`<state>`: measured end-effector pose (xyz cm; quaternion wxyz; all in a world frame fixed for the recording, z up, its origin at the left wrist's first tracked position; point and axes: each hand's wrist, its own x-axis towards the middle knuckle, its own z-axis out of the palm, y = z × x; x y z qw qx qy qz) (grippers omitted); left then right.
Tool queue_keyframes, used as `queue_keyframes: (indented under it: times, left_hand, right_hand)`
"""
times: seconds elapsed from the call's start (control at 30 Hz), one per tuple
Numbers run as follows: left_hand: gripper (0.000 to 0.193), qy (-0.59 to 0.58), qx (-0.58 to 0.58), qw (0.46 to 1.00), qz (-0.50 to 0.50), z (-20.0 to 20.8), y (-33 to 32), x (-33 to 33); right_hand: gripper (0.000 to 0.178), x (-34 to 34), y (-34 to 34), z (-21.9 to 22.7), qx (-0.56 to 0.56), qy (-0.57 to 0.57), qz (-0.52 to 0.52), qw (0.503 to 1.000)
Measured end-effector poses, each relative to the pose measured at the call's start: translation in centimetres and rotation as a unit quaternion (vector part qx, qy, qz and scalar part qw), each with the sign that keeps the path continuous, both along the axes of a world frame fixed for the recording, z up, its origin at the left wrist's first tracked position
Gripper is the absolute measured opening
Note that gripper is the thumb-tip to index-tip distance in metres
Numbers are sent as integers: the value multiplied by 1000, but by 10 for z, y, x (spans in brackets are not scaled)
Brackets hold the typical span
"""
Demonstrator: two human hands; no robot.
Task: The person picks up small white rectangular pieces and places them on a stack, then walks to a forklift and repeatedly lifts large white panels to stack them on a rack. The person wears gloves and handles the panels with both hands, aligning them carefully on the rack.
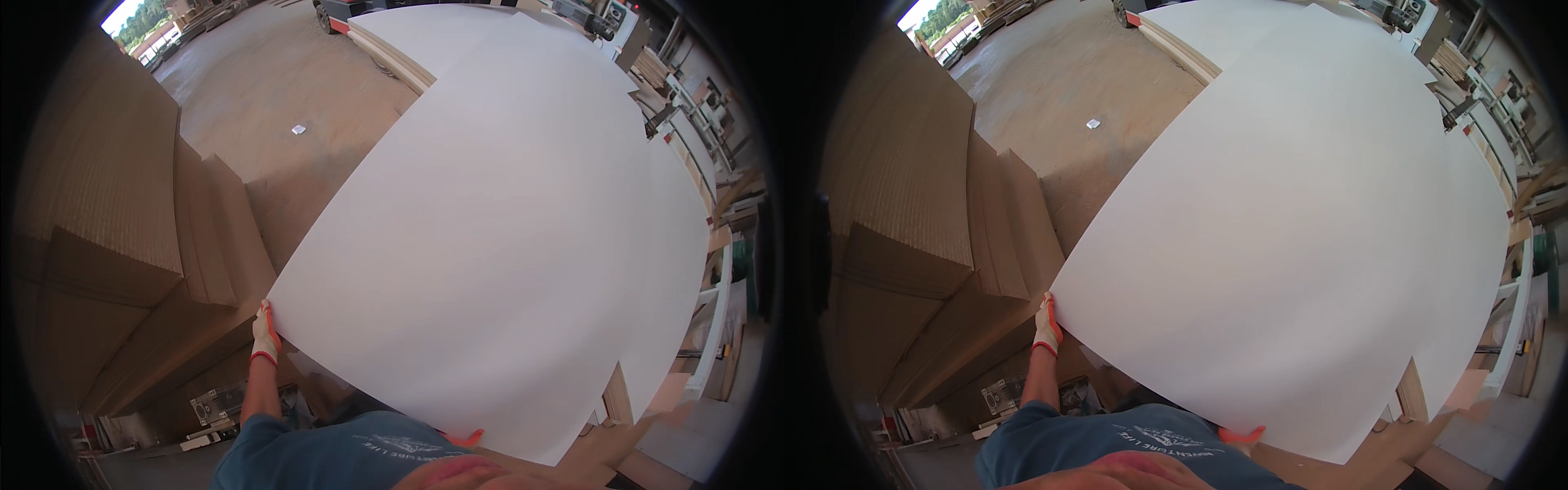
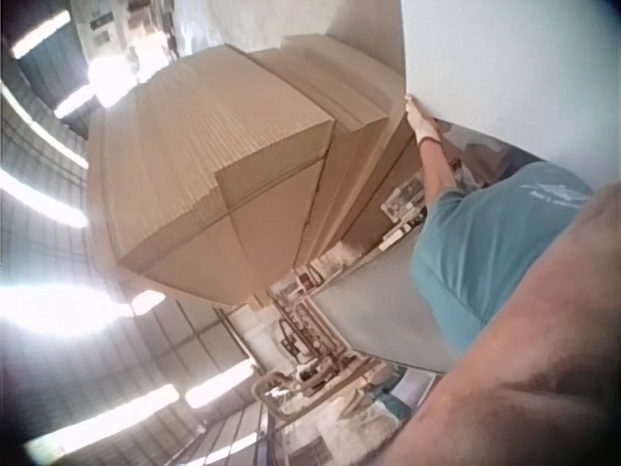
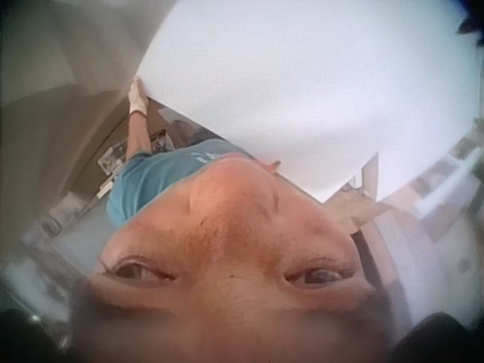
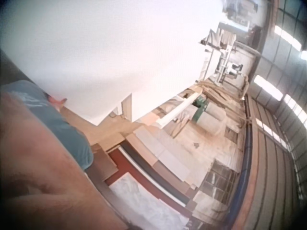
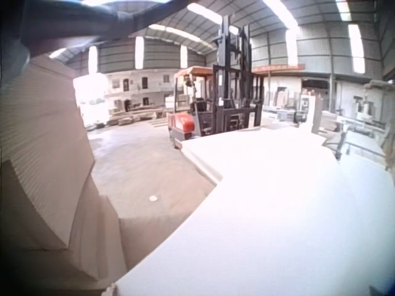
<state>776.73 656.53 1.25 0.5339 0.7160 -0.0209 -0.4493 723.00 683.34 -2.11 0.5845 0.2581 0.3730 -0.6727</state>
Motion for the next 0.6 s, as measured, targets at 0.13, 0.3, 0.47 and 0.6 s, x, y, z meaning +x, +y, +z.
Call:
queue_keyframes:
  times: [0.13,0.3,0.47,0.6]
  left_hand:
    - [58,38,-16,998,-45,24,-83,-2]
    - [54,-9,26,995,-100,37,-199,6]
    - [58,23,14,985,-173,59,-323,-10]
    - [58,37,0,981,-189,72,-421,-33]
  right_hand:
    - [58,24,-54,-5,-20,-2,-2,1000]
    - [55,47,-134,2,-56,-8,-9,998]
    - [51,75,-215,26,-101,26,-42,994]
    - [49,87,-261,13,-166,159,-32,973]
